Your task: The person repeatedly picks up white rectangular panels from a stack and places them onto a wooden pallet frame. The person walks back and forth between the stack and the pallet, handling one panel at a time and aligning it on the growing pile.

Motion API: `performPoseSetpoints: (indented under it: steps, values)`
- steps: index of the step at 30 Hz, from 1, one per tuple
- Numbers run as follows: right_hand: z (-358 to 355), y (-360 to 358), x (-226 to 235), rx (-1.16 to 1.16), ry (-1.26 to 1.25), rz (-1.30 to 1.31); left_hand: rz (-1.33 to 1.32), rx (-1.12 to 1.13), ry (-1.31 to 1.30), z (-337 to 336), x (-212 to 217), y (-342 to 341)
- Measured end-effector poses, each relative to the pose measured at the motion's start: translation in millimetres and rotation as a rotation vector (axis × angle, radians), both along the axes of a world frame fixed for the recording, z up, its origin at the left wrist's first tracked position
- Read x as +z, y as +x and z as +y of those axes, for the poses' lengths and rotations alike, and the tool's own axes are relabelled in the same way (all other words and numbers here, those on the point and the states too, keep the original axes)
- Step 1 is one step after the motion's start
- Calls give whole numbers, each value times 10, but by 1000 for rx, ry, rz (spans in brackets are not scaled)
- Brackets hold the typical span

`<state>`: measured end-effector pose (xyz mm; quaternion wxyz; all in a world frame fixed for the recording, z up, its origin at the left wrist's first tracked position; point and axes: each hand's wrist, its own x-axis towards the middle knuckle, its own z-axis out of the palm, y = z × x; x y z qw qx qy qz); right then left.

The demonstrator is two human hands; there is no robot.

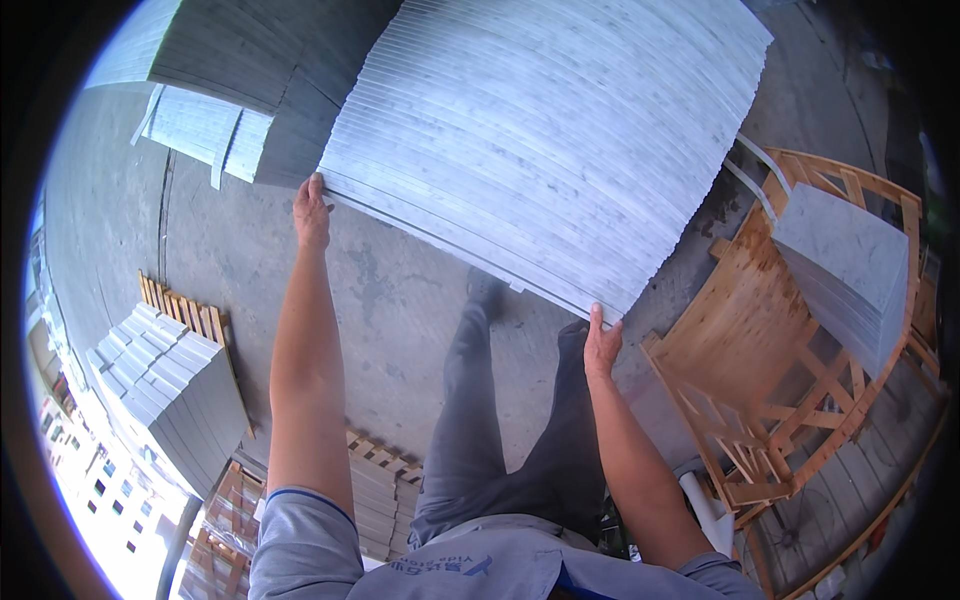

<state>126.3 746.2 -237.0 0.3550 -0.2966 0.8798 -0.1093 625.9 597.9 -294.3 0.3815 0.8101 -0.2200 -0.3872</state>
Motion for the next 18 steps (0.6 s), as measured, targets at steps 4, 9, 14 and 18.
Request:
performPoseSetpoints:
  steps: [4,9,14,18]
  values:
    - [-21,16,25,-45,0,-36,-1,-3,-8,-6,5,-3]
    - [-48,29,68,-18,13,-20,-28,1,-15,-23,7,-9]
    - [-41,37,76,-14,44,22,-39,4,-28,-30,-5,-4]
    - [-31,40,29,-2,-35,101,-62,2,-26,-46,-13,1]
